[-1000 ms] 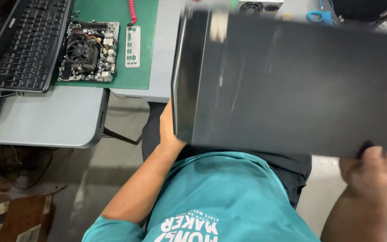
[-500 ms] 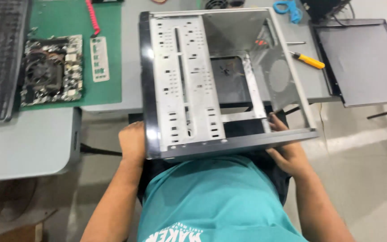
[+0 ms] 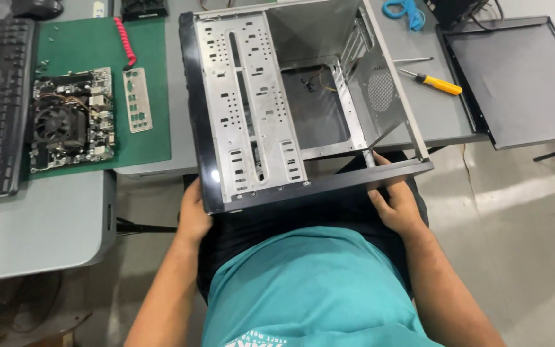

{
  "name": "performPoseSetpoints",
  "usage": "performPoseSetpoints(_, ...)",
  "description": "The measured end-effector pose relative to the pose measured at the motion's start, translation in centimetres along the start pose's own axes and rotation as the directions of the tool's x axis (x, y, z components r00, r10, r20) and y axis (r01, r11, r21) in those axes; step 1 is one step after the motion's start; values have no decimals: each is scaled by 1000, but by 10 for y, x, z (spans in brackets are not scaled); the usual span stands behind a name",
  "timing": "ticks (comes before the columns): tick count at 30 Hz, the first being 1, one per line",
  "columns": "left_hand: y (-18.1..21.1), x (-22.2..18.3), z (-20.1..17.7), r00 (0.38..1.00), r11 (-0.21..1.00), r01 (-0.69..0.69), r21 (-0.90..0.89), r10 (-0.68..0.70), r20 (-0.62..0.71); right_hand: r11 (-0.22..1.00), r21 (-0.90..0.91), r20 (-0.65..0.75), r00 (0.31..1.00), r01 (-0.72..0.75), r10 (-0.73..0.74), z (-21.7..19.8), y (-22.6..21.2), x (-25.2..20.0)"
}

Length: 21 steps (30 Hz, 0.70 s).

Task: The person is routing internal power cables and then installing a motherboard into a desktop computer case.

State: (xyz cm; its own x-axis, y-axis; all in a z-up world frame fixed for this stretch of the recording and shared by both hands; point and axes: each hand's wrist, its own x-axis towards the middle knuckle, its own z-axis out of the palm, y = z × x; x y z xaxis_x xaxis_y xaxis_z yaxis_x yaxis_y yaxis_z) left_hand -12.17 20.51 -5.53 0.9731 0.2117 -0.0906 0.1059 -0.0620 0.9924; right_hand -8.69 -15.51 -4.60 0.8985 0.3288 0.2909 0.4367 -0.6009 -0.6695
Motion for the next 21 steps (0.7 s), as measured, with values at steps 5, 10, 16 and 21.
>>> performPoseSetpoints(5,27,-20,10,971,961,69,267,-3,-240,997,77,-50,998,-22,26,5,10,-7)
performPoseSetpoints(10,-27,-13,-1,949,992,44,122,-3,-317,998,63,-90,996,-16,22,10,12,-16)
performPoseSetpoints(16,-23,6,-20,822,944,-25,-330,-169,-544,998,19,-161,985,60,-57,10,59,-34)
performPoseSetpoints(21,20,15,-72,717,749,-69,-659,-423,-554,965,-228,-206,975,-131,84,24,53,-30)
